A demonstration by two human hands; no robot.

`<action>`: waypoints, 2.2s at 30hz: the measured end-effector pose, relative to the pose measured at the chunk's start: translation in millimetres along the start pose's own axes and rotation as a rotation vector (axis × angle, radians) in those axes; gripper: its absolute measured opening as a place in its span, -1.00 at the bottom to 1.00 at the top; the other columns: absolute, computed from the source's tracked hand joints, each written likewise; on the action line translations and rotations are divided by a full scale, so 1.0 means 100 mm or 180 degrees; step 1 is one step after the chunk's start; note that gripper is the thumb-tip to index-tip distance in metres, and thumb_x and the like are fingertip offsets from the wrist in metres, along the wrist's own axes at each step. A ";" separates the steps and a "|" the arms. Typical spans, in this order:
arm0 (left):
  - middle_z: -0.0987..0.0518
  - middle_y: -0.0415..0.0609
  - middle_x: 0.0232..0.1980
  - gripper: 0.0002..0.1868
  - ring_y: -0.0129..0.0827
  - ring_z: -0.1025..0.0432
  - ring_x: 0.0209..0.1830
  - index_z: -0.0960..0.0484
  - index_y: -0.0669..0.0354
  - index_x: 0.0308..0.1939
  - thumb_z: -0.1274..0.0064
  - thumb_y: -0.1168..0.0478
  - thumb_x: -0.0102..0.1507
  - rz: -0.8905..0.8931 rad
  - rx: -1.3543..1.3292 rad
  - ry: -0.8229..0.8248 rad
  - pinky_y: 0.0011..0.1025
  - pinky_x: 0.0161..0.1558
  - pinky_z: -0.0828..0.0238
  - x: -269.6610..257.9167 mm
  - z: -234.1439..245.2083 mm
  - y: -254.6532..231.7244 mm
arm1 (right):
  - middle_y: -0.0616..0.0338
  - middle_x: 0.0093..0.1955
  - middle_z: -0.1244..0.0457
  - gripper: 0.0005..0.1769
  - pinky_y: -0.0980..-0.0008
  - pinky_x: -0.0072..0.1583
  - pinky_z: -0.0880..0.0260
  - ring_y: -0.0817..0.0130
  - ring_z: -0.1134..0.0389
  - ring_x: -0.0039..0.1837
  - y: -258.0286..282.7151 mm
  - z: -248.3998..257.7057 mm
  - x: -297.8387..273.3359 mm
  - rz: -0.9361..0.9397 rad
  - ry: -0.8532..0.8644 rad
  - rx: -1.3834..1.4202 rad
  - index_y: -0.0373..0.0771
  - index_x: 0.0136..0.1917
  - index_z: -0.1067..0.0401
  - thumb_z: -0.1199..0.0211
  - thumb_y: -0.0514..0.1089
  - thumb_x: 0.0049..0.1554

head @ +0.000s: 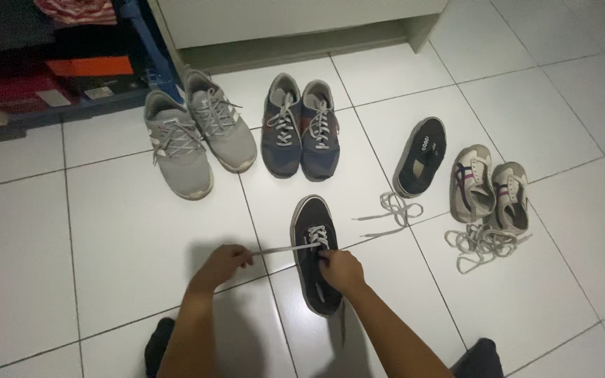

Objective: The person unlaces a dark sneaker by pulling the laces out of the eyelets, then re-laces the same shoe by threading the laces back through the eyelets and tying a knot. The person handles the shoe and laces by hand.

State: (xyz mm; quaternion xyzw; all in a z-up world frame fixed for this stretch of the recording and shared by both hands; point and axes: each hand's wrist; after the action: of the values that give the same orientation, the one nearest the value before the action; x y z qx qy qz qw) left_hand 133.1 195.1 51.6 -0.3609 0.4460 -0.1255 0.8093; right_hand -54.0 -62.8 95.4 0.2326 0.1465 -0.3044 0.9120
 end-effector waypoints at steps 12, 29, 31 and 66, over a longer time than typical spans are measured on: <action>-0.54 -0.10 -0.19 -0.79 -0.33 -0.44 -0.15 -0.57 0.20 -0.08 0.06 0.16 0.37 0.0001 -0.4713 0.0133 -0.25 0.06 -0.47 0.18 -0.12 0.49 | 0.03 -0.20 -0.46 -0.70 0.16 0.09 -0.50 0.05 -0.50 -0.05 0.18 -0.06 0.08 -0.0504 0.0095 0.0448 -0.10 -0.03 -0.65 -0.25 0.05 0.10; -0.68 0.01 -0.27 -0.70 -0.37 -0.60 -0.34 -0.61 0.34 -0.13 0.00 0.10 0.36 -0.0515 -0.3011 -0.0501 -0.44 -0.29 -0.52 0.55 -1.32 -0.30 | -0.04 -0.12 -0.46 -0.63 0.27 -0.20 -0.60 0.18 -0.55 -0.24 -0.01 -0.25 0.15 -0.0311 -0.0012 0.1700 -0.23 0.15 -0.55 -0.32 -0.22 0.04; -0.69 0.03 -0.24 -0.75 -0.39 -0.59 -0.32 -0.59 0.33 -0.14 -0.07 0.16 0.31 -0.0520 -0.2559 -0.0572 -0.45 -0.26 -0.56 0.56 -1.39 -0.34 | -0.06 -0.12 -0.47 -0.63 0.28 -0.11 -0.55 0.16 -0.54 -0.18 -0.08 -0.30 0.18 -0.0043 -0.0225 0.1381 -0.21 0.12 -0.59 -0.36 -0.21 0.01; -0.58 -0.02 -0.19 -0.77 -0.33 -0.58 -0.20 -0.58 0.28 0.03 -0.02 0.31 0.31 0.0853 -0.4428 -0.0599 -0.42 -0.15 -0.57 1.03 -1.75 -0.04 | 0.08 -0.16 -0.40 -0.93 0.24 -0.04 -0.43 0.25 -0.45 -0.11 -0.31 0.09 0.10 0.0478 0.0124 0.1571 -0.16 -0.24 -0.56 -0.33 -0.14 0.04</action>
State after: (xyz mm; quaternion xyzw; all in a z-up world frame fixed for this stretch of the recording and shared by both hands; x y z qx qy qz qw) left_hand 50.3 56.1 -70.3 -0.7449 0.3915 0.3203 0.4350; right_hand -64.6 -94.4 88.5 0.4641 0.0676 -0.2578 0.8447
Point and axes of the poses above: each hand's wrist, its own x-axis towards the middle knuckle, its own z-axis out of the back of the hand, y = z × x
